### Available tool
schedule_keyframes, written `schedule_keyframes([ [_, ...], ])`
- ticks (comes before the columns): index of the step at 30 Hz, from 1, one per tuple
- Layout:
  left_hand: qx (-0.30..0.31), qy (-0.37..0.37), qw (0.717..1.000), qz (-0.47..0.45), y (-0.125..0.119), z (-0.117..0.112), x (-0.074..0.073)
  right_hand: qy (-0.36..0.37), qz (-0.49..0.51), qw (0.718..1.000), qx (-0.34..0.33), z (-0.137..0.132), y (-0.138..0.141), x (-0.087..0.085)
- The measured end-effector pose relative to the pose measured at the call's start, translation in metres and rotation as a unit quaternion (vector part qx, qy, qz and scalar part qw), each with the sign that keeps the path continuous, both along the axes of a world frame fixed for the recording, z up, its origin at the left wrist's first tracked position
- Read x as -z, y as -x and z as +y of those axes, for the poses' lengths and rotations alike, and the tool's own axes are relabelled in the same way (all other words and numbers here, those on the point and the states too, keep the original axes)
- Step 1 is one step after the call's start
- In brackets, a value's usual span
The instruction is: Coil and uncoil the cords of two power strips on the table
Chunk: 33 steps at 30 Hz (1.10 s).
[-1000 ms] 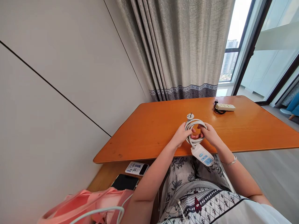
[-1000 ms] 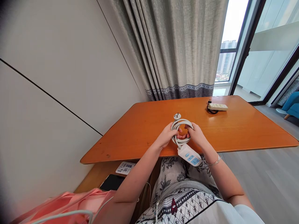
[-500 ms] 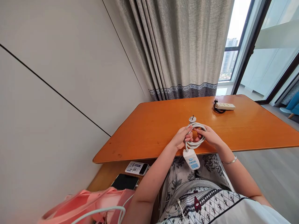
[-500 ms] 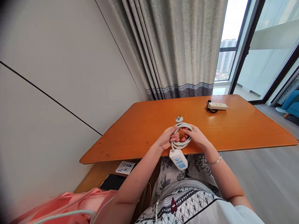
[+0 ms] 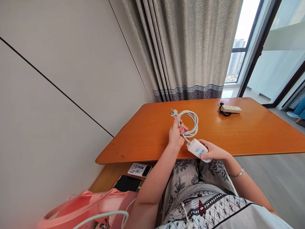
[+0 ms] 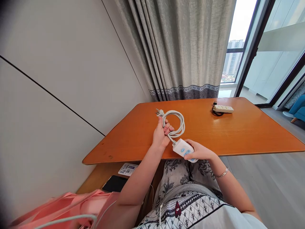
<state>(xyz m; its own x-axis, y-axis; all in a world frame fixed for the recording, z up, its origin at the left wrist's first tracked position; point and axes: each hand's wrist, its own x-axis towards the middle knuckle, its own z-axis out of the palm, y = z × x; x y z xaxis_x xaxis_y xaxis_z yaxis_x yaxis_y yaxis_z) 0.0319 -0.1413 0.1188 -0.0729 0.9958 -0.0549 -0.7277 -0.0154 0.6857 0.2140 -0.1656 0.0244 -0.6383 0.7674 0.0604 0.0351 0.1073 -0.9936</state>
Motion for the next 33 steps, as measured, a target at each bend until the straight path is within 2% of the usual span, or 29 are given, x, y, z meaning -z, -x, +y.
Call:
schedule_keyframes([
  [4, -0.051, -0.005, 0.998, 0.024, 0.01, 0.006, 0.003, -0.103, -0.097, 0.985, 0.102, -0.01, -0.014, -0.01],
  [7, -0.064, 0.003, 0.995, 0.072, 0.014, 0.012, 0.012, -0.151, -0.081, 0.958, 0.231, -0.015, -0.025, -0.027],
  [9, -0.041, 0.011, 0.993, 0.11, 0.014, 0.014, 0.018, -0.18, -0.031, 0.938, 0.295, -0.016, -0.028, -0.04],
  [11, 0.015, 0.018, 0.989, 0.148, 0.011, 0.013, 0.022, -0.206, 0.037, 0.924, 0.319, -0.013, -0.025, -0.053],
  [15, 0.173, 0.019, 0.962, 0.21, 0.004, 0.006, 0.028, -0.212, 0.121, 0.919, 0.31, 0.006, -0.009, -0.065],
  [18, 0.238, 0.022, 0.943, 0.23, 0.003, 0.003, 0.029, -0.15, 0.134, 0.942, 0.269, 0.02, 0.0, -0.065],
  [22, 0.27, 0.04, 0.931, 0.244, 0.006, 0.004, 0.032, -0.026, 0.141, 0.973, 0.183, 0.027, -0.002, -0.061],
  [26, 0.313, 0.052, 0.914, 0.252, 0.008, 0.007, 0.037, 0.067, 0.151, 0.975, 0.15, 0.027, -0.009, -0.057],
  [29, 0.321, 0.045, 0.91, 0.26, 0.004, 0.007, 0.039, 0.107, 0.158, 0.977, 0.094, 0.028, -0.01, -0.052],
  [31, 0.307, 0.039, 0.916, 0.254, 0.001, 0.007, 0.041, 0.122, 0.163, 0.975, 0.093, 0.029, -0.007, -0.047],
  [33, 0.281, 0.033, 0.929, 0.239, -0.002, 0.007, 0.042, 0.129, 0.178, 0.967, 0.131, 0.028, -0.003, -0.043],
])
